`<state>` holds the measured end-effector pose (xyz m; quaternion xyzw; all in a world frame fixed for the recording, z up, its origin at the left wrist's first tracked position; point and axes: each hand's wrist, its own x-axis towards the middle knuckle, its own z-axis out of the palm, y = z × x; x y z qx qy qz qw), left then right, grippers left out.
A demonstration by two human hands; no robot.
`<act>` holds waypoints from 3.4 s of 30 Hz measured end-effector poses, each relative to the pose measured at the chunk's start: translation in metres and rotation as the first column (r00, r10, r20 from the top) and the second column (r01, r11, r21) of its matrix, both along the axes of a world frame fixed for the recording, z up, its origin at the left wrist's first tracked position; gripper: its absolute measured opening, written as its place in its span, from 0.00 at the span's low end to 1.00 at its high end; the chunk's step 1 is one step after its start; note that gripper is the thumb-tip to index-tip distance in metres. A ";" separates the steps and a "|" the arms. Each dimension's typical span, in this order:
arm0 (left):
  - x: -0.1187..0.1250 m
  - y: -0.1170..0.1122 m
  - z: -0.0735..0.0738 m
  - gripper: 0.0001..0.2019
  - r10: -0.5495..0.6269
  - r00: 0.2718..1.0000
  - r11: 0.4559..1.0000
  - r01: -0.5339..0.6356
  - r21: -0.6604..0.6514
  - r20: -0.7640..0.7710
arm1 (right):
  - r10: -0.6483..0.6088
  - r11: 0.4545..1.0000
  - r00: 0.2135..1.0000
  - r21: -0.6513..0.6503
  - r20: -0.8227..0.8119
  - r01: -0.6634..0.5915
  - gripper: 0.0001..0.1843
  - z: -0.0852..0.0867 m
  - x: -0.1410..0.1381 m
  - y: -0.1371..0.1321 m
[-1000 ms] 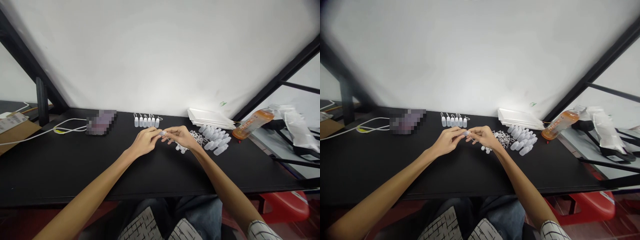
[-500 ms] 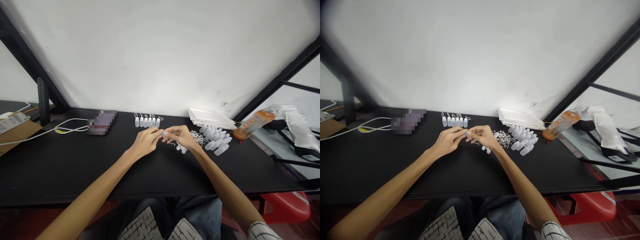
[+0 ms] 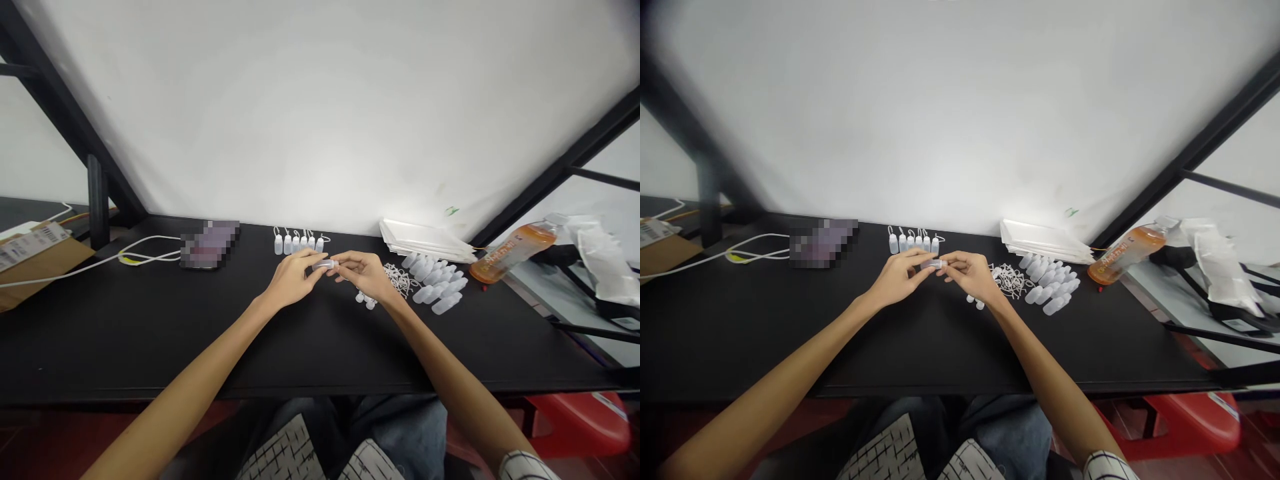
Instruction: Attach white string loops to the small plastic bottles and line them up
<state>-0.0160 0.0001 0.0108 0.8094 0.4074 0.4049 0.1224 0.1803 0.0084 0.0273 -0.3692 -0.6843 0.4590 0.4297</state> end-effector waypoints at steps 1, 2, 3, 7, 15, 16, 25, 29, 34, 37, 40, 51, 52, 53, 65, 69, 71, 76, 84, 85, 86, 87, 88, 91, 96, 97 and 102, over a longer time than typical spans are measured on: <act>-0.001 0.001 0.001 0.14 -0.016 1.000 1.000 0.016 -0.026 0.004 | -0.007 1.000 1.000 0.015 0.006 0.007 0.21 -0.001 0.000 0.000; -0.001 0.001 0.001 0.13 -0.033 0.999 0.998 0.033 -0.045 0.006 | -0.010 1.000 1.000 0.025 0.012 0.010 0.21 -0.002 0.000 0.000; -0.002 0.002 0.001 0.13 -0.050 0.999 0.997 0.050 -0.055 0.008 | -0.011 0.999 1.000 0.030 0.016 0.011 0.21 -0.002 0.000 0.000; -0.002 0.002 -0.002 0.11 -0.057 0.998 0.998 0.057 -0.006 0.022 | -0.007 1.000 1.000 0.027 0.009 0.007 0.21 -0.005 -0.001 0.000; 0.003 -0.001 -0.007 0.10 -0.025 1.000 0.955 0.023 0.296 0.002 | -0.023 0.999 0.994 -0.035 -0.106 0.020 0.19 -0.006 -0.004 0.000; 0.004 -0.002 -0.006 0.10 -0.015 1.000 0.952 0.014 0.306 -0.001 | -0.029 0.999 0.993 -0.041 -0.116 0.024 0.19 -0.005 -0.004 0.000; 0.007 -0.001 0.004 0.12 -0.016 0.919 0.966 0.116 -0.231 0.393 | -0.035 0.997 0.986 -0.068 -0.163 0.024 0.22 0.002 -0.005 -0.003; 0.008 -0.003 0.009 0.16 0.019 0.800 0.866 0.286 -0.409 0.600 | -0.067 0.998 0.988 -0.018 -0.140 0.065 0.21 -0.002 -0.005 -0.001; 0.009 -0.005 0.009 0.22 0.041 0.710 0.721 0.466 -0.513 0.703 | -0.096 0.991 0.995 0.096 -0.002 0.096 0.19 -0.005 -0.003 0.000; 0.011 -0.004 0.009 0.23 0.059 0.698 0.655 0.513 -0.555 0.714 | -0.106 0.979 0.992 0.182 0.065 0.092 0.16 -0.007 -0.003 -0.001; 0.014 -0.004 0.009 0.16 0.061 0.681 0.631 0.540 -0.557 0.730 | -0.121 0.957 0.983 0.280 0.140 0.078 0.12 -0.008 -0.004 -0.003; 0.020 -0.011 0.007 0.14 0.194 0.563 0.581 0.594 -0.557 0.803 | -0.062 0.940 0.971 0.341 0.232 -0.021 0.11 0.000 -0.010 -0.015; 0.021 -0.011 0.007 0.14 0.205 0.551 0.575 0.601 -0.555 0.809 | -0.063 0.937 0.968 0.349 0.243 -0.026 0.12 0.000 -0.011 -0.016; 0.021 -0.011 0.007 0.14 0.215 0.545 0.570 0.604 -0.557 0.810 | -0.062 0.937 0.966 0.349 0.251 -0.031 0.12 0.000 -0.012 -0.016; 0.015 0.001 0.000 0.13 0.205 0.718 0.661 0.400 -0.635 0.665 | -0.462 0.866 0.779 0.406 0.425 0.292 0.16 0.021 0.059 0.025; 0.015 -0.003 0.002 0.17 0.142 0.801 0.703 0.332 -0.629 0.581 | -0.446 0.888 0.587 0.416 0.676 0.196 0.08 0.024 0.068 0.025; 0.014 -0.004 0.003 0.18 0.136 0.840 0.726 0.277 -0.630 0.526 | -0.389 0.913 0.536 0.391 0.749 0.115 0.07 0.022 0.061 0.023; 0.011 -0.002 0.001 0.15 0.097 0.876 0.758 0.243 -0.606 0.473 | -0.364 0.918 0.408 0.396 0.838 0.006 0.07 0.014 0.043 0.019; 0.013 -0.004 0.001 0.12 0.028 0.846 0.737 0.343 -0.583 0.533 | -0.417 0.879 0.412 0.474 0.810 -0.041 0.10 0.009 0.030 0.015; 0.014 -0.005 0.002 0.12 0.029 0.845 0.736 0.344 -0.584 0.534 | -0.424 0.874 0.433 0.485 0.796 -0.036 0.10 0.009 0.027 0.014; 0.014 -0.005 0.002 0.13 0.033 0.848 0.736 0.337 -0.587 0.529 | -0.429 0.869 0.448 0.494 0.784 -0.032 0.11 0.009 0.024 0.012; 0.014 -0.005 0.003 0.13 0.046 0.855 0.742 0.318 -0.591 0.517 | -0.430 0.867 0.457 0.497 0.779 -0.032 0.11 0.008 0.021 0.010; 0.014 -0.005 0.003 0.13 0.061 0.863 0.753 0.290 -0.591 0.501 | -0.426 0.868 0.457 0.495 0.781 -0.037 0.11 0.007 0.018 0.009; 0.014 -0.005 0.005 0.13 0.103 0.884 0.807 0.194 -0.558 0.456 | -0.402 0.878 0.430 0.474 0.808 -0.069 0.09 0.003 0.011 0.005; 0.014 -0.007 0.010 0.13 0.107 0.856 0.822 0.211 -0.530 0.506 | -0.374 0.888 0.388 0.446 0.842 -0.112 0.08 -0.001 0.004 0.001; 0.013 -0.006 0.010 0.13 0.104 0.840 0.805 0.243 -0.541 0.533 | -0.374 0.889 0.378 0.444 0.847 -0.115 0.08 -0.002 0.004 0.001; 0.011 -0.002 0.008 0.12 0.123 0.799 0.743 0.319 -0.588 0.589 | -0.360 0.884 0.374 0.441 0.855 -0.157 0.07 -0.002 0.003 -0.001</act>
